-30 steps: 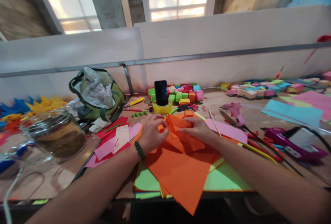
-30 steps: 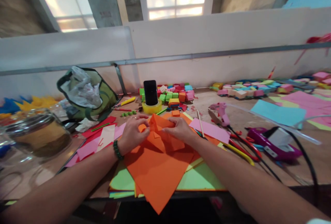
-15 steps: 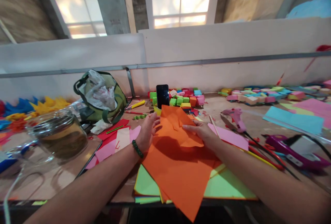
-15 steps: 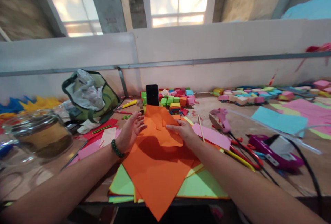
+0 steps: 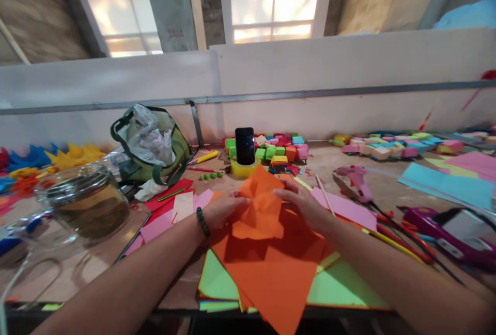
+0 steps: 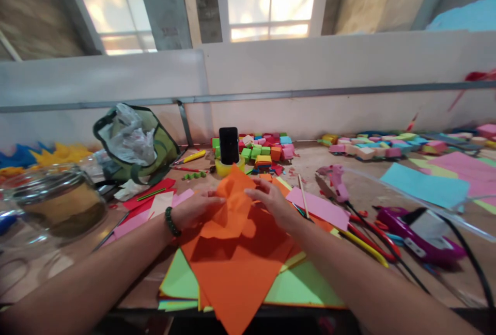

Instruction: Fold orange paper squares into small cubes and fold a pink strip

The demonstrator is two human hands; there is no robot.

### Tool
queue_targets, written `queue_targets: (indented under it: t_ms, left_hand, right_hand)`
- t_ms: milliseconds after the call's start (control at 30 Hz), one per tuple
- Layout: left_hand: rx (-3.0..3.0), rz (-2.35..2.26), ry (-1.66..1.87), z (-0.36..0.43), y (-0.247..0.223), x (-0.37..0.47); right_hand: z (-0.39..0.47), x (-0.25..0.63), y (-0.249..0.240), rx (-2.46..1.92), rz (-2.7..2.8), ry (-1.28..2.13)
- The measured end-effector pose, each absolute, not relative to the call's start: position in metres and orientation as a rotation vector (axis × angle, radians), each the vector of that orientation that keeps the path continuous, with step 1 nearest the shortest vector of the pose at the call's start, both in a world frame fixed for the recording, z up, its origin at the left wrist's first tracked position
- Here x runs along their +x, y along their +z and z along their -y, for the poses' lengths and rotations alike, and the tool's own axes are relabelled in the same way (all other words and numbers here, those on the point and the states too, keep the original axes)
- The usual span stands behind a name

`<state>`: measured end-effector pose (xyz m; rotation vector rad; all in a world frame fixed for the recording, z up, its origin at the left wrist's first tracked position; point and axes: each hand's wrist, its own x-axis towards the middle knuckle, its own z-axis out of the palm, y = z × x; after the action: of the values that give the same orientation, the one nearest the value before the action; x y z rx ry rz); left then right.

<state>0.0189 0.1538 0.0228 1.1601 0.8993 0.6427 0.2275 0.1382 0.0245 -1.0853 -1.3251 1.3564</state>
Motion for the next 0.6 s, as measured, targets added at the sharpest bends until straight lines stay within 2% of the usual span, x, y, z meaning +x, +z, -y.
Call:
queue_targets:
  t_ms: [133, 300, 433, 600]
  left_hand:
    - [1.321, -0.943, 0.342, -0.156, 0.027, 0.007]
    - [1.606, -0.943, 0.183, -0.157, 0.028, 0.003]
    - [1.625, -0.928, 0.165, -0.154, 0.031, 0.005]
    - [1.470, -1.008, 0.327, -0.153, 0.032, 0.007]
  right_hand:
    - [-0.143, 0.239, 0.032, -1.149, 1.336, 1.420]
    - [-0.143, 0.242, 0.032, -1.190, 1.535, 1.457]
    - [-0.145, 0.238, 0.023, -1.202, 1.635, 1.400]
    - [-0.152, 0.237, 0.015, -1.203, 1.516, 1.423]
